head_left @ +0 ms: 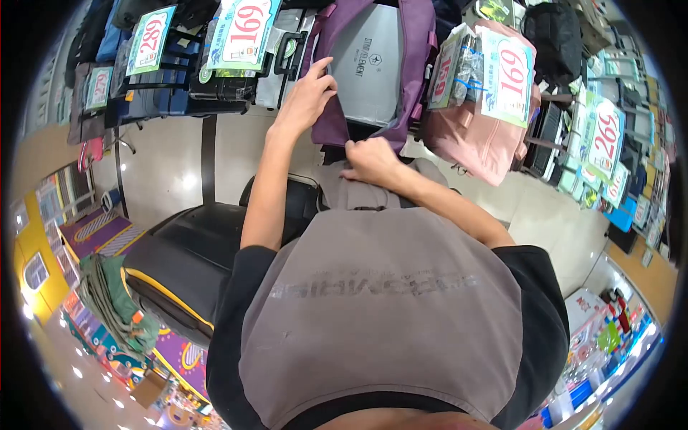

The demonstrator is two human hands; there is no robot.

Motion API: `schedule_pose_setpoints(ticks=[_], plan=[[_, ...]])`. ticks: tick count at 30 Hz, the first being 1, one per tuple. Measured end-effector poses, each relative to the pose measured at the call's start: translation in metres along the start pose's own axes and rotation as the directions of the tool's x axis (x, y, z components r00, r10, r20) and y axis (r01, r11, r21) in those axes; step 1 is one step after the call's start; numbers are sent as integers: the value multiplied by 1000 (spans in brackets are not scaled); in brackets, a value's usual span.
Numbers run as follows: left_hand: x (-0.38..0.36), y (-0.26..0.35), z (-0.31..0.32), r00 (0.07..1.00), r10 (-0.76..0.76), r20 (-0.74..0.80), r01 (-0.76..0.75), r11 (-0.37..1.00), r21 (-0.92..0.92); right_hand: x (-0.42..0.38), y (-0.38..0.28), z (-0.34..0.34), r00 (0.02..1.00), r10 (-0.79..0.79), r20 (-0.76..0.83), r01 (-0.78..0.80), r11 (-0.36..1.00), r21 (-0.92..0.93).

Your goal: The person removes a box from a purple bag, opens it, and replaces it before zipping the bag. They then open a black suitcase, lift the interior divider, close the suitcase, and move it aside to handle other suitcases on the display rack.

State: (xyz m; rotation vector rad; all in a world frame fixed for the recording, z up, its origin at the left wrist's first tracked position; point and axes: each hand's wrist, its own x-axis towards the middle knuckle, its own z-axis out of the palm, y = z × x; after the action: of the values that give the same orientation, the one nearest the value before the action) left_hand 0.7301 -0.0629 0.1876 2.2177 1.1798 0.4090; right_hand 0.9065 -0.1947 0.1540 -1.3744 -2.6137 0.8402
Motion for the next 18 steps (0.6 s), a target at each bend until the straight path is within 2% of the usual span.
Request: schedule_pose_setpoints(ticks=[2, 5, 8, 10, 13, 16, 18], plan=[[-2, 4, 5, 995, 35, -95, -28, 997, 71, 12, 9, 41, 998, -39, -43, 32, 985, -170], [-11, 11, 7, 985, -43, -170, 61, 993, 106, 19, 14, 52, 993, -107, -51, 84, 940, -331], [-25, 11, 11, 956, -127, -263, 156, 984, 91, 14, 12, 56, 990, -53, -130, 2, 931, -365], [-35, 15, 18, 926, -162, -341, 183, 983, 30, 12, 21, 55, 984, -66, -167, 8, 945, -326], [-69, 27, 39, 862, -294, -413, 264, 956, -130, 6, 32, 43, 979, -104, -173, 60, 968, -244], [-113, 36, 73, 762, -466, -449, 367, 883, -292, 8, 36, 38, 979, -73, -192, 38, 984, -177], [-151, 10, 127, 548, -800, -245, 523, 556, -646, 9, 40, 36, 991, -44, -126, 35, 997, -69]])
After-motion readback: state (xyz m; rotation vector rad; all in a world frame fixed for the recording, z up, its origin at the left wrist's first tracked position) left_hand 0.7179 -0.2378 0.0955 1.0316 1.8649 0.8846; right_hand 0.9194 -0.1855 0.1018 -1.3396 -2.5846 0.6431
